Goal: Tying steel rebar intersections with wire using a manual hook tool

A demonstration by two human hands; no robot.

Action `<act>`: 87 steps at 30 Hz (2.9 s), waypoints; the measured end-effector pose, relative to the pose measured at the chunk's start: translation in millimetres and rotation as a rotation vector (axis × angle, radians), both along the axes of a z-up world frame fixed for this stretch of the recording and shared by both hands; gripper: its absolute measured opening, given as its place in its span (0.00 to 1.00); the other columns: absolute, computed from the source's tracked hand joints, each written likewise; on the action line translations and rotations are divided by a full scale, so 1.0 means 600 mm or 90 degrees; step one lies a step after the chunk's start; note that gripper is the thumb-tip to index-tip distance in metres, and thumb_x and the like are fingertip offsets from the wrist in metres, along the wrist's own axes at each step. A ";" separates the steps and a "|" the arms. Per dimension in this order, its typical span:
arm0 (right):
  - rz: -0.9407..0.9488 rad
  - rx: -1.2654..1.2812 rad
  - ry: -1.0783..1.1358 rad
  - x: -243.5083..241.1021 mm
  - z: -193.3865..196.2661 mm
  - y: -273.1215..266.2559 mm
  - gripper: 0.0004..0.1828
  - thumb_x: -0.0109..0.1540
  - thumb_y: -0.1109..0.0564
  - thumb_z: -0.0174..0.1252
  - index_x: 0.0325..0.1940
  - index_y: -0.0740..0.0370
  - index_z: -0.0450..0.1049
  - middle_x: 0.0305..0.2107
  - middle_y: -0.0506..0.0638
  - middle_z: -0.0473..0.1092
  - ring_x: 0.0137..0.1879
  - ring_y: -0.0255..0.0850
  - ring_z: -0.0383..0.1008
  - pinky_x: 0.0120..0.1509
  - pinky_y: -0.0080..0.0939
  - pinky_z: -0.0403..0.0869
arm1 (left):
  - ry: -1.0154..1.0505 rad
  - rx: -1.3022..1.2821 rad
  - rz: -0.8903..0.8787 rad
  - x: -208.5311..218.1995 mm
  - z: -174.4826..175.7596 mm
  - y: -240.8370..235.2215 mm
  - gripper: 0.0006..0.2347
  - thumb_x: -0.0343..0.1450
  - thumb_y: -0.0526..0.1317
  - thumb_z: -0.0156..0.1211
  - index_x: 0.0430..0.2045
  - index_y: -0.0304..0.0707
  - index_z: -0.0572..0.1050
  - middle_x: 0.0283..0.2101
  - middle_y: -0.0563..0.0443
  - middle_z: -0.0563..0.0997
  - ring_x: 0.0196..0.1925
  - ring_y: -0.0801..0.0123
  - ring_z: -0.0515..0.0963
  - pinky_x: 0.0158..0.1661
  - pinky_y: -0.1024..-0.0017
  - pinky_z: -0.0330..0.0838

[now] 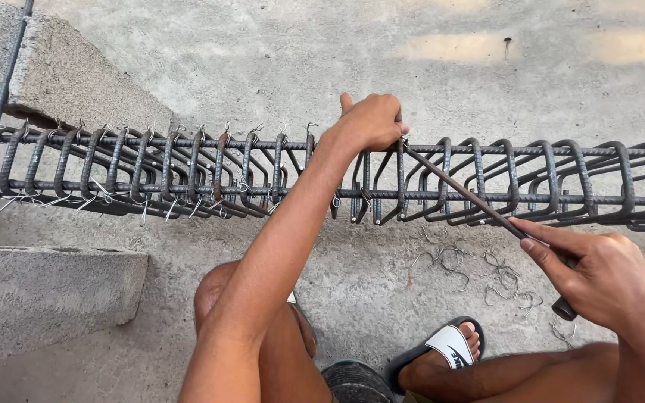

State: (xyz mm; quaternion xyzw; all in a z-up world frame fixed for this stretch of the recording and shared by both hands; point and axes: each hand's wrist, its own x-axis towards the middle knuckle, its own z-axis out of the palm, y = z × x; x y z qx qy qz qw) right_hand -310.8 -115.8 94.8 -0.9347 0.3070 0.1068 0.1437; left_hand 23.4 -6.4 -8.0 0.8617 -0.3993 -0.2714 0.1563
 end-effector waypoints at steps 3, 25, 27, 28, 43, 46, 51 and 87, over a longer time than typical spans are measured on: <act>0.012 -0.020 -0.031 -0.003 0.003 0.007 0.18 0.62 0.49 0.61 0.56 0.43 0.82 0.03 0.53 0.73 0.08 0.39 0.62 0.17 0.41 0.60 | -0.016 -0.011 0.003 -0.009 0.015 0.008 0.10 0.74 0.48 0.62 0.27 0.46 0.83 0.25 0.57 0.83 0.31 0.68 0.80 0.63 0.40 0.44; -0.053 0.021 0.042 -0.010 0.008 -0.003 0.15 0.62 0.46 0.60 0.52 0.38 0.84 0.06 0.55 0.68 0.14 0.43 0.60 0.23 0.43 0.63 | -0.096 0.008 -0.076 -0.031 0.037 0.011 0.18 0.74 0.59 0.54 0.35 0.45 0.79 0.33 0.55 0.84 0.39 0.65 0.82 0.66 0.37 0.44; -0.049 0.034 0.028 -0.013 0.002 -0.009 0.15 0.63 0.47 0.60 0.52 0.43 0.84 0.06 0.54 0.70 0.12 0.42 0.62 0.21 0.43 0.61 | -0.152 0.014 -0.134 -0.032 0.030 0.012 0.20 0.73 0.63 0.54 0.34 0.46 0.77 0.30 0.55 0.82 0.40 0.64 0.82 0.67 0.34 0.45; -0.049 0.036 0.027 -0.013 -0.001 -0.013 0.15 0.63 0.47 0.60 0.52 0.43 0.84 0.06 0.54 0.70 0.12 0.42 0.62 0.21 0.43 0.61 | -0.153 0.016 -0.134 -0.032 0.032 0.013 0.20 0.73 0.63 0.54 0.34 0.46 0.77 0.30 0.55 0.82 0.40 0.64 0.82 0.67 0.34 0.45; -0.026 -0.074 0.139 -0.008 0.022 0.006 0.17 0.65 0.35 0.53 0.55 0.26 0.80 0.04 0.49 0.71 0.11 0.40 0.66 0.22 0.38 0.65 | -0.216 -0.036 -0.192 -0.049 0.066 0.030 0.12 0.63 0.47 0.76 0.25 0.42 0.78 0.29 0.52 0.84 0.36 0.64 0.84 0.68 0.27 0.44; 0.013 -0.083 0.185 -0.001 0.024 0.010 0.19 0.66 0.33 0.47 0.56 0.25 0.78 0.03 0.46 0.69 0.11 0.37 0.68 0.23 0.36 0.68 | -0.184 -0.055 -0.181 -0.048 0.067 0.033 0.12 0.61 0.47 0.79 0.22 0.44 0.80 0.25 0.56 0.83 0.31 0.67 0.81 0.64 0.41 0.50; 0.016 -0.081 0.175 0.000 0.026 0.014 0.19 0.66 0.33 0.48 0.57 0.28 0.78 0.03 0.47 0.71 0.10 0.37 0.69 0.22 0.36 0.70 | -0.194 -0.060 -0.177 -0.048 0.065 0.037 0.13 0.61 0.50 0.79 0.24 0.45 0.82 0.26 0.56 0.85 0.32 0.68 0.82 0.63 0.42 0.50; 0.182 -0.266 -0.103 -0.032 -0.054 0.002 0.18 0.64 0.42 0.59 0.57 0.35 0.81 0.08 0.43 0.74 0.13 0.34 0.72 0.16 0.34 0.64 | 0.019 -0.068 -0.101 -0.013 0.056 0.040 0.06 0.73 0.39 0.59 0.33 0.54 0.84 0.35 0.62 0.86 0.39 0.74 0.80 0.60 0.49 0.53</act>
